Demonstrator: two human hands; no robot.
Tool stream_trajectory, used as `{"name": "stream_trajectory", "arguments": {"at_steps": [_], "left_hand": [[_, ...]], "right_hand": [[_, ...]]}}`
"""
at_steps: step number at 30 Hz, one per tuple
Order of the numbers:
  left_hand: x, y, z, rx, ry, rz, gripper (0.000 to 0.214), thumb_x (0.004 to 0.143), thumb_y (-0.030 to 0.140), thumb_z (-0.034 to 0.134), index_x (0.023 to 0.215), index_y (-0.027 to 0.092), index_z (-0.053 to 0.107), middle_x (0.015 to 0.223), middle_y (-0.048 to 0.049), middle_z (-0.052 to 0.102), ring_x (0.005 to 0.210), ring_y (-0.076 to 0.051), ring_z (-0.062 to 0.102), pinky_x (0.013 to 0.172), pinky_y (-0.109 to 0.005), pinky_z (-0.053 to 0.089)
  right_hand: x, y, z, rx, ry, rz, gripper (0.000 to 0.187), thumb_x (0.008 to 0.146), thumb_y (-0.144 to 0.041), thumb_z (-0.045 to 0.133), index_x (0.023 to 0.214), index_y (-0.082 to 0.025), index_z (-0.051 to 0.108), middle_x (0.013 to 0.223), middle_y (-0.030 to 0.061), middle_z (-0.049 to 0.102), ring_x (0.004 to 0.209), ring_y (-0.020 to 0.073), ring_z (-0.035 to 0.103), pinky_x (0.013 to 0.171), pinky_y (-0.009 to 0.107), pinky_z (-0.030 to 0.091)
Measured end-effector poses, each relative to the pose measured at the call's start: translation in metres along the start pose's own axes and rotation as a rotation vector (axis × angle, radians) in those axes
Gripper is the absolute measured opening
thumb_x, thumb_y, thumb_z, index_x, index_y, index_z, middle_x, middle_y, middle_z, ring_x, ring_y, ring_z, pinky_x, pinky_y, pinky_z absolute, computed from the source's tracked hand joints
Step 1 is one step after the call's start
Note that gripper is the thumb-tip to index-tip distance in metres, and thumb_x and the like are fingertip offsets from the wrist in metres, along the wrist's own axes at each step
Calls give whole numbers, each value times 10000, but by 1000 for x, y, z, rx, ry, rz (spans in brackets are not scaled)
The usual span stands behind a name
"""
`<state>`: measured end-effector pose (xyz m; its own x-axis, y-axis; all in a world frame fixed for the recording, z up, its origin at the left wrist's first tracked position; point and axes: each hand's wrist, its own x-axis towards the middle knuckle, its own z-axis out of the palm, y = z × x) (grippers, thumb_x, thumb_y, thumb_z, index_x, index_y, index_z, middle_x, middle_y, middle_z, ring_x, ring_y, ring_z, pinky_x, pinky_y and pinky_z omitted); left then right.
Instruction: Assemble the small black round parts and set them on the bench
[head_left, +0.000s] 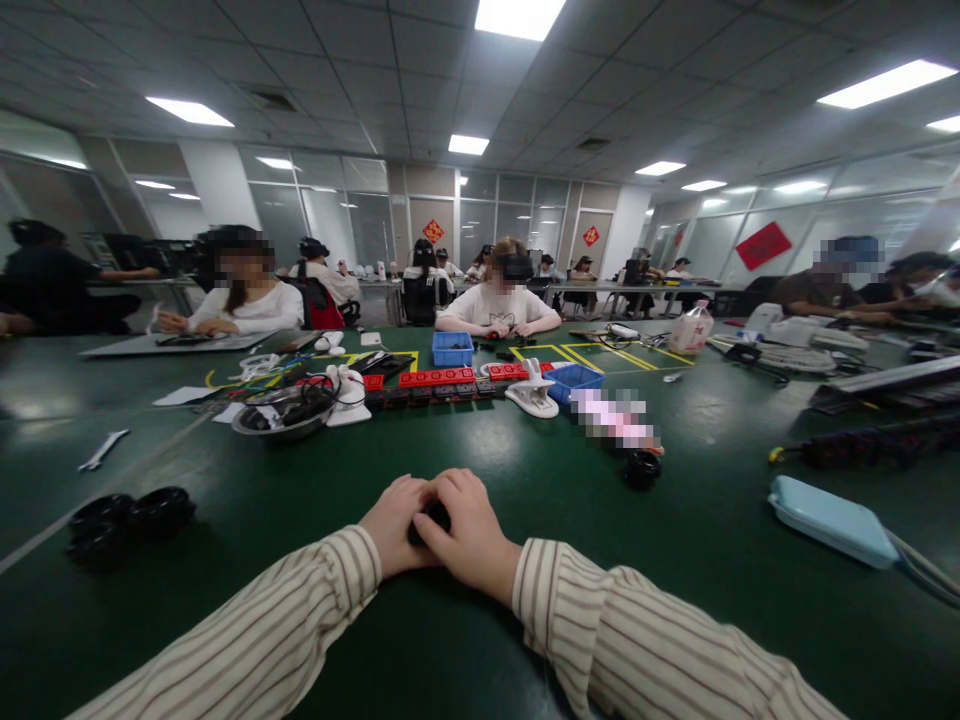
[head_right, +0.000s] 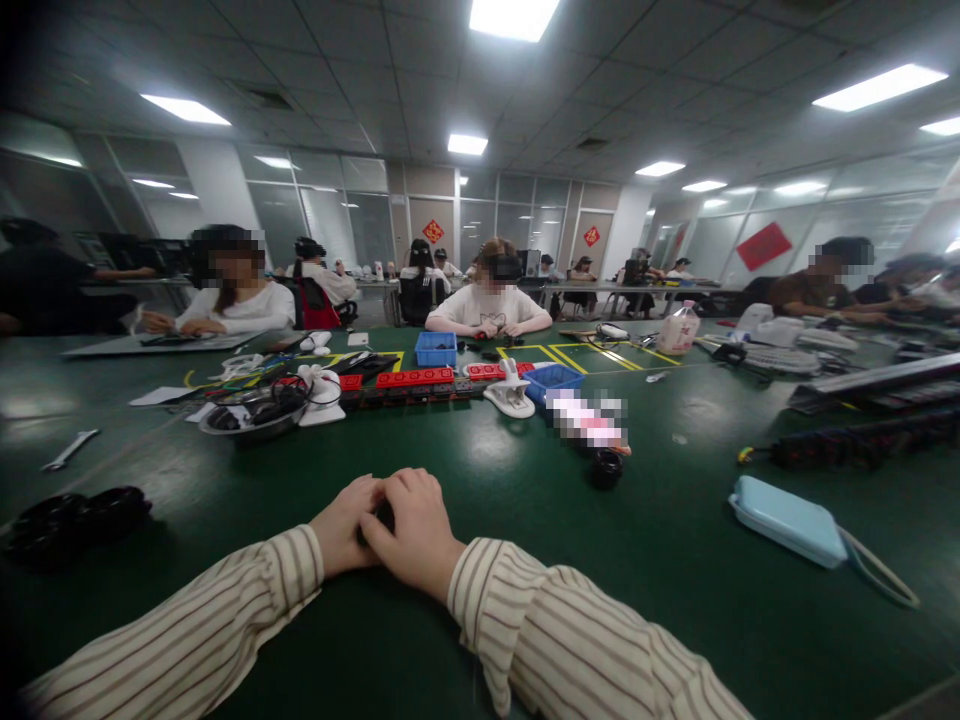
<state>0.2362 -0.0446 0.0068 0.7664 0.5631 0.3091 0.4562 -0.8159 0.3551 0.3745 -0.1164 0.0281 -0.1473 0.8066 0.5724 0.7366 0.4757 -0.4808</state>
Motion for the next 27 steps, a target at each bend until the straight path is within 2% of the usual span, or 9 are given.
{"name": "stream_trajectory", "arguments": {"at_steps": [4,8,11,15,21,27], "left_hand": [[1,-1,-3,-25,-5,33,436,591,318,654,987,178,538,970,-69,579,963,-270,533,982,-481,317],[1,-2,-5,-129,-30,75,416,586,259,636,972,130,549,935,-77,563,899,-252,542,857,-401,441],[1,-4,-3,-173,-26,67,401,584,263,642,956,152,543,956,-66,559,920,-250,534,864,-393,441],[1,-3,-3,-149,-17,62,362,587,262,639,917,146,547,944,-73,567,904,-251,536,854,-396,438],[2,2,-4,-37,13,39,556,538,363,704,1021,145,536,947,-77,588,923,-287,540,892,-453,394],[3,2,-4,-69,-3,36,388,564,265,663,924,167,555,899,-52,582,865,-239,541,831,-390,439]], "right_hand": [[0,2,2,-10,-29,-5,86,713,-197,551,762,-170,487,807,27,508,798,173,432,756,319,350],[0,1,-1,62,-42,-63,120,654,-110,495,758,-170,494,788,19,525,799,170,449,769,315,348],[0,0,-3,112,-48,-106,185,624,-75,467,772,-172,518,786,13,542,813,167,461,796,316,340],[-1,-1,-4,121,-38,-109,177,645,-84,483,793,-170,529,803,16,545,828,168,462,805,318,337],[0,-1,-2,67,6,-9,136,716,-196,576,833,-161,518,866,37,531,847,180,445,793,326,347],[2,3,2,20,-28,6,102,726,-210,605,750,-165,517,788,16,528,805,165,446,770,311,348]]}}
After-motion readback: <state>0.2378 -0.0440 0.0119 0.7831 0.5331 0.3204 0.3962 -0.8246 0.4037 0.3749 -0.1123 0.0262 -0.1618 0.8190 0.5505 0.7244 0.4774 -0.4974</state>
